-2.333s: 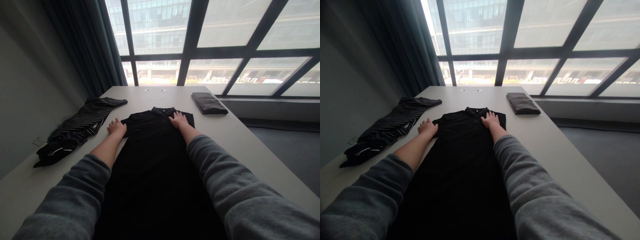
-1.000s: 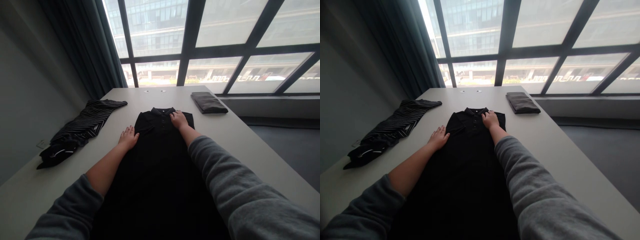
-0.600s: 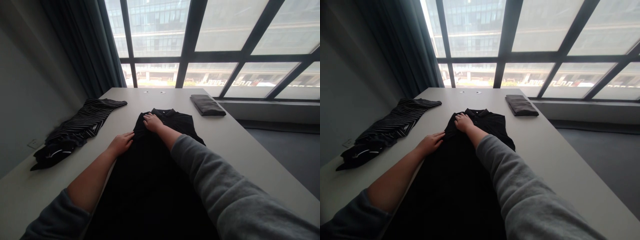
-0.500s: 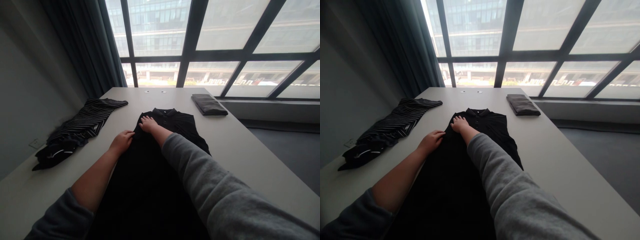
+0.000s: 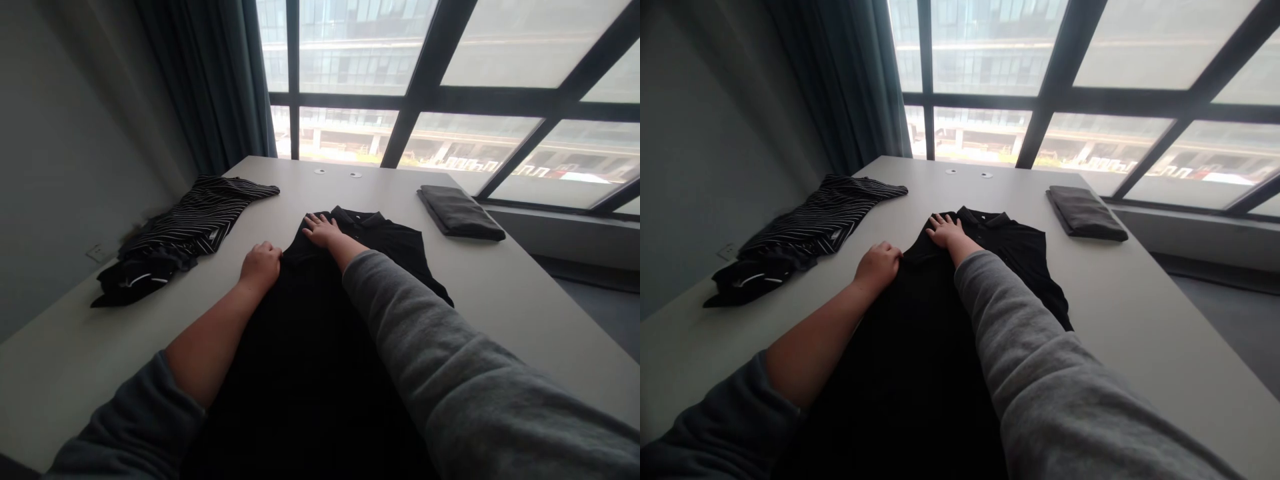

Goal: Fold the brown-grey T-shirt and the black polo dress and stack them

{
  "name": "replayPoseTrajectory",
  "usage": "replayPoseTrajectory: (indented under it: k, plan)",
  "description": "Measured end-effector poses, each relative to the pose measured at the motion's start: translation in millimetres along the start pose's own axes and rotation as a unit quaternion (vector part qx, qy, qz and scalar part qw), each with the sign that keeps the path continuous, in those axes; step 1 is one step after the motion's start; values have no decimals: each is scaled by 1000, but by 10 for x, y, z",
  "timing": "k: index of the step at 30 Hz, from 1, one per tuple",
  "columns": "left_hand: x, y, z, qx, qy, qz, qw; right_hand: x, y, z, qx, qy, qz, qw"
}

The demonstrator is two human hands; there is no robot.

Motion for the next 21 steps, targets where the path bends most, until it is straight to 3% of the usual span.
replayPoseTrajectory:
  k: [3,6,10,12,14,21]
  plan:
    - [-61,117,24,-10,4,-42,999,2,-4,3,2,3,4,1000]
    - [-4,349,26,48,-17,-19,999,6,-11,-8,6,2,8,1000]
    - [350,548,92,124,-140,15,982,17,-4,-33,9,3,11,1000]
    - [516,539,159,120,-203,14,972,23,6,-41,9,4,8,1000]
    - [570,528,213,111,-226,16,968,38,19,-49,8,2,6,1000]
    - [522,561,322,73,-268,21,960,70,99,-150,34,13,3,999]
Point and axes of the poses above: each hand's wrist, its own z-axis away from the middle knuckle, its own x-axis out of the palm, y = z × x, the point moved 10 cm from there along -z, towards the middle knuckle, and after that the axes turned 11 degrees about z, right-handed, at the moved point
